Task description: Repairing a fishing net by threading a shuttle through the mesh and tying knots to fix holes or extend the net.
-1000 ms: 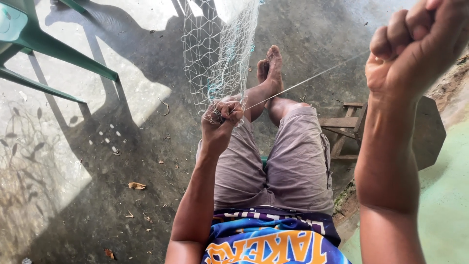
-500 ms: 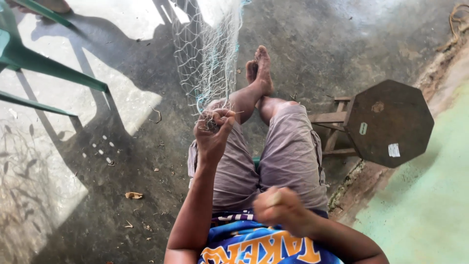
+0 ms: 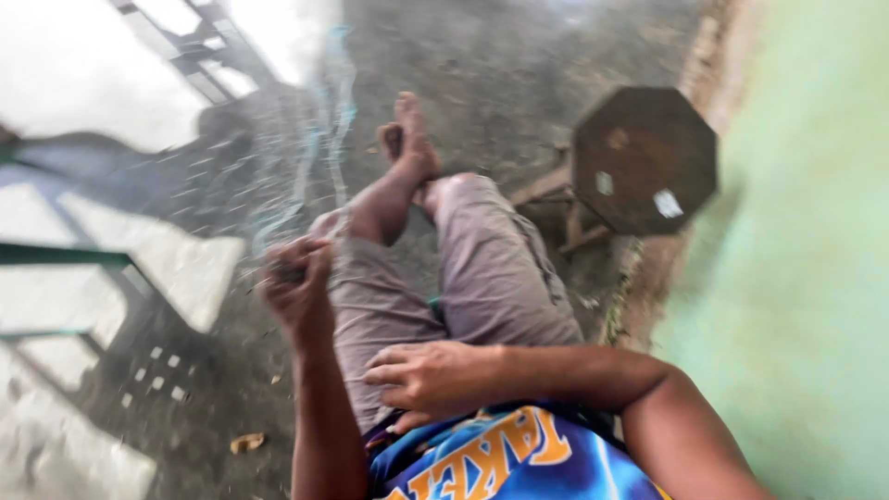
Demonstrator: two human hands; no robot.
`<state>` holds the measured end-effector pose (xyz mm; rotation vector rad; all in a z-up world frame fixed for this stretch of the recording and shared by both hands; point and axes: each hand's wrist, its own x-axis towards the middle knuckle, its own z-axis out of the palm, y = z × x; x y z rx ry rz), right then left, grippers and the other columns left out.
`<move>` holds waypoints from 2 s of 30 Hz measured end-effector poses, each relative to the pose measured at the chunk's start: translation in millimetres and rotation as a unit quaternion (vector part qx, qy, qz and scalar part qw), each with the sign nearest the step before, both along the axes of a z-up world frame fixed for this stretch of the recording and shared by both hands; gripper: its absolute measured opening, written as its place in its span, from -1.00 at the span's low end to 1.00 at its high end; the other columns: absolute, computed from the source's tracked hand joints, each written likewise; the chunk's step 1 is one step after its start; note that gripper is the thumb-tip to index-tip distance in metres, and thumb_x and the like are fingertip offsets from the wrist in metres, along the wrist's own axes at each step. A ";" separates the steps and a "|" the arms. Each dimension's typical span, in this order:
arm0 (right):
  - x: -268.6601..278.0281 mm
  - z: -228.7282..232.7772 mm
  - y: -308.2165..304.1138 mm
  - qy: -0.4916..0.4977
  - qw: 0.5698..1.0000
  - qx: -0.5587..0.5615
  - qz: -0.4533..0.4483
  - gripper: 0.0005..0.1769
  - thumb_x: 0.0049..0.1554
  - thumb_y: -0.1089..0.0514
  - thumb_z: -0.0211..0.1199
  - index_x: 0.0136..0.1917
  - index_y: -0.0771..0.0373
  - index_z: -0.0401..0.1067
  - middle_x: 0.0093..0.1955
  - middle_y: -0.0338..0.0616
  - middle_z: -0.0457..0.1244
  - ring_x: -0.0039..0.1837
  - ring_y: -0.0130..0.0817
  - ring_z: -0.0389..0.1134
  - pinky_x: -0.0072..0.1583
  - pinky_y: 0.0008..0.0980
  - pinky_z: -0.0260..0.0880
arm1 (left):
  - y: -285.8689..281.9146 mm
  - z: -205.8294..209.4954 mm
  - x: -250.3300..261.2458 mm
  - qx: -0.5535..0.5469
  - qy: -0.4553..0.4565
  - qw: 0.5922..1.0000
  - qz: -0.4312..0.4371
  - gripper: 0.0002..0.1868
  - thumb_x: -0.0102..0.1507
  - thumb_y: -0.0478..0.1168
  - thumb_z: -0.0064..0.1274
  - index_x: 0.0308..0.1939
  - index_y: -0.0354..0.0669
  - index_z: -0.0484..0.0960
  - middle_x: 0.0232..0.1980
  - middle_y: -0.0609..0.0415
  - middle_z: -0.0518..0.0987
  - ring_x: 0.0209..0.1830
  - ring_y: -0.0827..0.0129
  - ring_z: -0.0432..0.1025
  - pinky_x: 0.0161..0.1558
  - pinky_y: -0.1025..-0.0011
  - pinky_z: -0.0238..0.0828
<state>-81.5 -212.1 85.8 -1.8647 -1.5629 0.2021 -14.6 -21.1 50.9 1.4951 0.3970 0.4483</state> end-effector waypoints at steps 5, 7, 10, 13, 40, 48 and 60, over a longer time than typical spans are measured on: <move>59.4 20.6 -80.0 0.142 0.933 0.198 -0.264 -0.69 0.31 0.16 0.29 0.25 0.36 0.43 0.39 0.03 0.28 0.41 -0.08 0.33 0.49 -0.16 0.29 | 2.0 3.3 -5.1 -0.115 -0.067 0.991 0.002 -0.66 0.18 -0.57 0.17 -0.40 -0.02 0.44 -0.28 0.07 0.61 -0.35 0.49 0.45 -0.26 0.54 0.45; 91.5 -26.2 -132.6 0.154 0.888 0.200 -0.385 -0.56 0.36 0.20 0.18 0.43 0.49 0.33 0.56 0.19 0.18 0.65 -0.04 0.16 0.72 -0.10 0.03 | 3.4 9.5 -8.1 -0.196 -0.076 0.978 -0.020 -0.56 0.23 -0.60 0.14 -0.33 0.07 0.32 -0.25 0.04 0.58 -0.38 0.50 0.41 -0.32 0.56 0.44; 102.5 -131.7 -226.5 -0.013 0.764 0.068 -0.642 -0.77 0.28 0.06 0.33 0.04 0.26 0.62 -0.01 -0.06 0.38 0.03 -0.19 0.39 0.10 -0.24 0.38 | 2.3 14.8 -11.0 -0.208 -0.066 0.976 0.002 -0.58 0.24 -0.58 0.18 -0.38 0.06 0.38 -0.25 0.07 0.58 -0.33 0.52 0.44 -0.39 0.57 0.39; 98.3 -194.5 -288.4 -0.077 0.669 -0.127 -0.729 -0.45 0.15 -0.11 0.51 0.25 0.24 0.48 0.05 0.06 0.27 0.08 0.07 0.31 0.09 0.01 0.34 | -2.1 11.5 -11.0 -0.221 -0.074 0.972 -0.009 -0.59 0.24 -0.58 0.18 -0.40 0.05 0.41 -0.23 0.04 0.60 -0.36 0.52 0.45 -0.43 0.60 0.40; 117.4 -155.7 -173.6 0.354 0.558 0.475 -0.581 -0.78 0.34 0.33 0.20 0.23 0.13 0.39 0.00 -0.16 0.35 -0.17 -0.36 0.51 -0.08 -0.44 0.68 | -31.7 -0.2 3.2 -0.258 -0.120 0.958 -0.036 -0.60 0.10 -0.62 0.22 -0.40 -0.11 0.35 -0.33 -0.15 0.56 -0.58 0.47 0.37 -0.57 0.55 0.26; 104.9 -51.5 -33.6 0.459 0.690 0.443 -0.342 -0.79 0.29 0.45 0.15 0.20 0.52 0.41 0.00 0.16 0.35 -0.06 0.05 0.56 0.04 -0.03 0.71 | -28.1 -1.6 5.8 -0.250 -0.123 0.957 -0.075 -0.63 0.12 -0.60 0.26 -0.34 -0.17 0.38 -0.33 -0.14 0.55 -0.57 0.48 0.38 -0.59 0.59 0.28; 99.3 -25.8 15.2 0.377 0.793 0.362 -0.314 -0.79 0.17 0.44 0.40 0.08 0.52 0.49 -0.10 0.12 0.38 -0.17 -0.23 0.54 -0.03 -0.26 0.61 | -33.5 7.9 4.2 -0.226 -0.116 0.964 -0.083 -0.66 0.15 -0.52 0.34 -0.31 -0.21 0.41 -0.33 -0.13 0.56 -0.48 0.50 0.41 -0.55 0.61 0.29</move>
